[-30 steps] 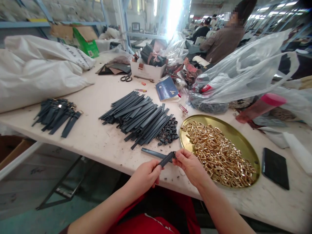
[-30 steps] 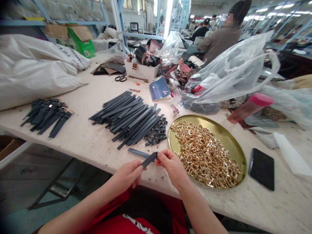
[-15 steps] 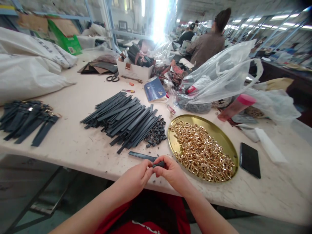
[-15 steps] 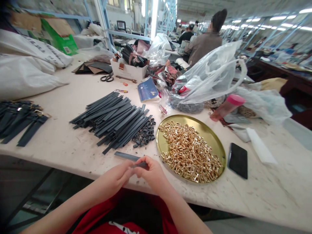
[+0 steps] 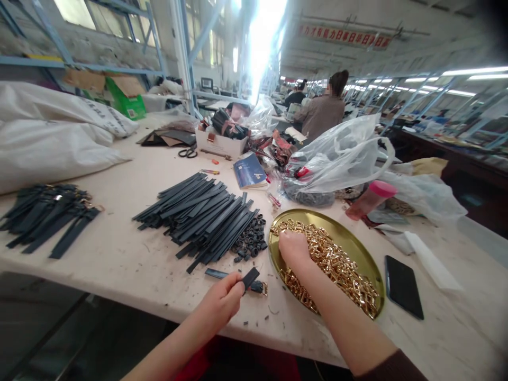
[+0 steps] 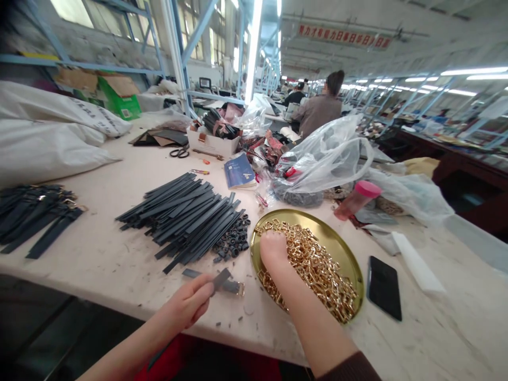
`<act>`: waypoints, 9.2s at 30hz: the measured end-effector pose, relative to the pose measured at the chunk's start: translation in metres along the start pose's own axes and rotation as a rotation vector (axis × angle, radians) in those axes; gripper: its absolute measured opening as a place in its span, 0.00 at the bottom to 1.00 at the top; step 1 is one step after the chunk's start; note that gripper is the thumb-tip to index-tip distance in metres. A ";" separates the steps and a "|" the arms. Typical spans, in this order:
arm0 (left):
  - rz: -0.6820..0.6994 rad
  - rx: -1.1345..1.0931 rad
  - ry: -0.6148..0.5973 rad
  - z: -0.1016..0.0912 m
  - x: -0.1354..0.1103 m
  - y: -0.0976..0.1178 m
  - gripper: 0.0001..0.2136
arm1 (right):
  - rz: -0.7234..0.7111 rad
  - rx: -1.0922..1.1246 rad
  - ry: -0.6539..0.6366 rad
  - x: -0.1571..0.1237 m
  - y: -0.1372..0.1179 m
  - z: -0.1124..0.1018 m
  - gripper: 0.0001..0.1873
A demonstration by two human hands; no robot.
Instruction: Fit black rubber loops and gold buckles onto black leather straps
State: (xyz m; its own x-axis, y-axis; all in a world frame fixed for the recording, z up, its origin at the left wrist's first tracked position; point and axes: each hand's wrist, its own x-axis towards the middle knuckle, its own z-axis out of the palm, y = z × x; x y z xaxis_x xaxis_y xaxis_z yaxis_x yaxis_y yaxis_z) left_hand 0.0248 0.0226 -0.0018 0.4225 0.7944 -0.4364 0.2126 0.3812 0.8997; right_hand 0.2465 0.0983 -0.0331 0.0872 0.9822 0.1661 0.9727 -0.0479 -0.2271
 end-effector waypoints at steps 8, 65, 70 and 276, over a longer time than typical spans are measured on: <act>0.203 0.128 0.158 0.001 -0.002 0.001 0.09 | -0.082 0.640 -0.120 -0.053 -0.042 -0.017 0.09; 0.171 0.291 -0.051 0.000 -0.022 -0.019 0.09 | 0.302 1.336 -0.118 -0.140 -0.090 0.001 0.10; 0.049 0.150 -0.098 0.001 -0.022 -0.021 0.11 | 0.290 1.241 -0.088 -0.140 -0.089 -0.006 0.14; 0.078 0.093 0.046 -0.004 -0.004 -0.014 0.10 | 0.610 1.940 -0.256 -0.077 -0.069 -0.003 0.15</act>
State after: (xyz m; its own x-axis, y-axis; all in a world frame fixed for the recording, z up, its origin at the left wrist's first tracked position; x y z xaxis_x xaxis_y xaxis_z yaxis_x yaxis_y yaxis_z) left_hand 0.0163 0.0162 -0.0122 0.4001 0.8416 -0.3628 0.2628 0.2738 0.9252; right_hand 0.1735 0.0250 -0.0273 0.0506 0.9230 -0.3814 -0.6332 -0.2656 -0.7270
